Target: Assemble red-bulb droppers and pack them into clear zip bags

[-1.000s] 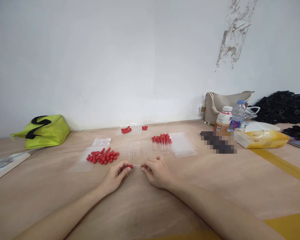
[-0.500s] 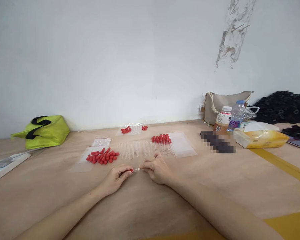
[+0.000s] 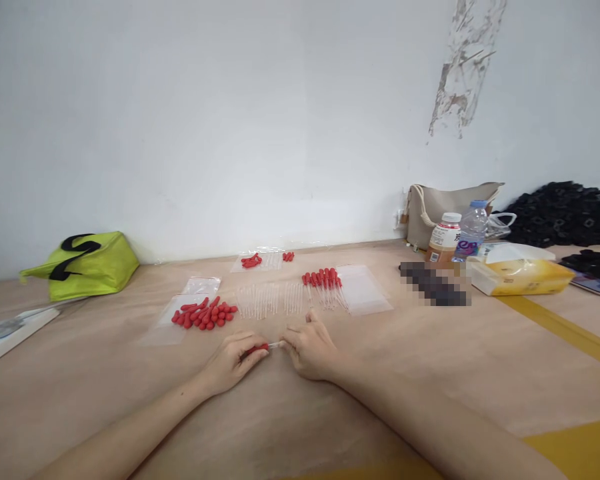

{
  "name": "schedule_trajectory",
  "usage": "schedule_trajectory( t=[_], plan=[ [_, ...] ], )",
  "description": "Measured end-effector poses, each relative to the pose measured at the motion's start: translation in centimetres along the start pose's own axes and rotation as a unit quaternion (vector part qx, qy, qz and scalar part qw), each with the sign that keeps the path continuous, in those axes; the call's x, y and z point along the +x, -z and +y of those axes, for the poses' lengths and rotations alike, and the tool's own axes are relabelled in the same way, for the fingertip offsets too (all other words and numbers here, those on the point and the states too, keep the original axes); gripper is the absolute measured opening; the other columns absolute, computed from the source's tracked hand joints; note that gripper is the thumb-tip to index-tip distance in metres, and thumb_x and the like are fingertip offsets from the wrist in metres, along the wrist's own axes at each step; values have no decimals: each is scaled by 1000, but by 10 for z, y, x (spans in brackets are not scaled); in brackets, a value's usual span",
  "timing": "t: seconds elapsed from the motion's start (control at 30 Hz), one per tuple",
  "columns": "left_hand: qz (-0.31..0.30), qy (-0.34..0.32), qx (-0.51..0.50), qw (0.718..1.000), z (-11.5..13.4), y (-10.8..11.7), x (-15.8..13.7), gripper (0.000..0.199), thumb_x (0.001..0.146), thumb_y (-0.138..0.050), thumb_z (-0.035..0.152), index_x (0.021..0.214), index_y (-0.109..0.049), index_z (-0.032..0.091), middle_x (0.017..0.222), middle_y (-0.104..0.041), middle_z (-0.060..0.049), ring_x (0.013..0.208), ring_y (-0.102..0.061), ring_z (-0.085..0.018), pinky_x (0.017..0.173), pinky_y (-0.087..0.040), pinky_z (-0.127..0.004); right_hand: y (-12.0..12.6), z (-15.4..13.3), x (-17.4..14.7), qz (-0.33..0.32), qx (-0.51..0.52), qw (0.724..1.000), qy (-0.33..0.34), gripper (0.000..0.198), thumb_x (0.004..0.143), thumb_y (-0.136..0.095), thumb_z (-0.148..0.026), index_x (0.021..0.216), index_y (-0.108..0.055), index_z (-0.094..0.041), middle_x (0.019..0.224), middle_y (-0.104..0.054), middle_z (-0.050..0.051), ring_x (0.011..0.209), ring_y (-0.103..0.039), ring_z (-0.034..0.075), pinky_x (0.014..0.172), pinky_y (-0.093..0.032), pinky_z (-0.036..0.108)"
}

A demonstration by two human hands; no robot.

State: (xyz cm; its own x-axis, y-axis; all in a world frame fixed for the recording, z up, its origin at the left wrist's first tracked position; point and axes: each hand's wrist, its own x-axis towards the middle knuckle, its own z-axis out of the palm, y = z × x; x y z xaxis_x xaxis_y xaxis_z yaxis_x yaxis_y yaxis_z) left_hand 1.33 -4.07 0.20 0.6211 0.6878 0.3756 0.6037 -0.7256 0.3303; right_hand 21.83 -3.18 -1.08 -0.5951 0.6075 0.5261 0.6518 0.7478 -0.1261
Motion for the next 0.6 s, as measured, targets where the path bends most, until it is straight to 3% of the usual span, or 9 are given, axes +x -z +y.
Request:
schedule_trajectory(
  t=[0.3, 0.6],
  plan=[
    [6, -100, 79, 992, -13, 3, 7, 23, 89, -38, 26, 88, -59, 17, 78, -63, -5, 74, -55, -16, 77, -37, -32, -4, -2, 4, -28, 9, 999, -29, 27, 87, -35, -22, 69, -54, -18, 66, -63, 0, 59, -50, 10, 69, -22, 29],
    [37, -107, 73, 991, -12, -4, 6, 22, 89, -38, 24, 91, -59, 17, 79, -63, -6, 74, -55, -16, 78, -39, -33, -4, -4, 6, -51, 42, 997, -46, 30, 89, -33, -22, 70, -56, -18, 69, -64, 1, 63, -54, 11, 68, -26, 28]
  ],
)
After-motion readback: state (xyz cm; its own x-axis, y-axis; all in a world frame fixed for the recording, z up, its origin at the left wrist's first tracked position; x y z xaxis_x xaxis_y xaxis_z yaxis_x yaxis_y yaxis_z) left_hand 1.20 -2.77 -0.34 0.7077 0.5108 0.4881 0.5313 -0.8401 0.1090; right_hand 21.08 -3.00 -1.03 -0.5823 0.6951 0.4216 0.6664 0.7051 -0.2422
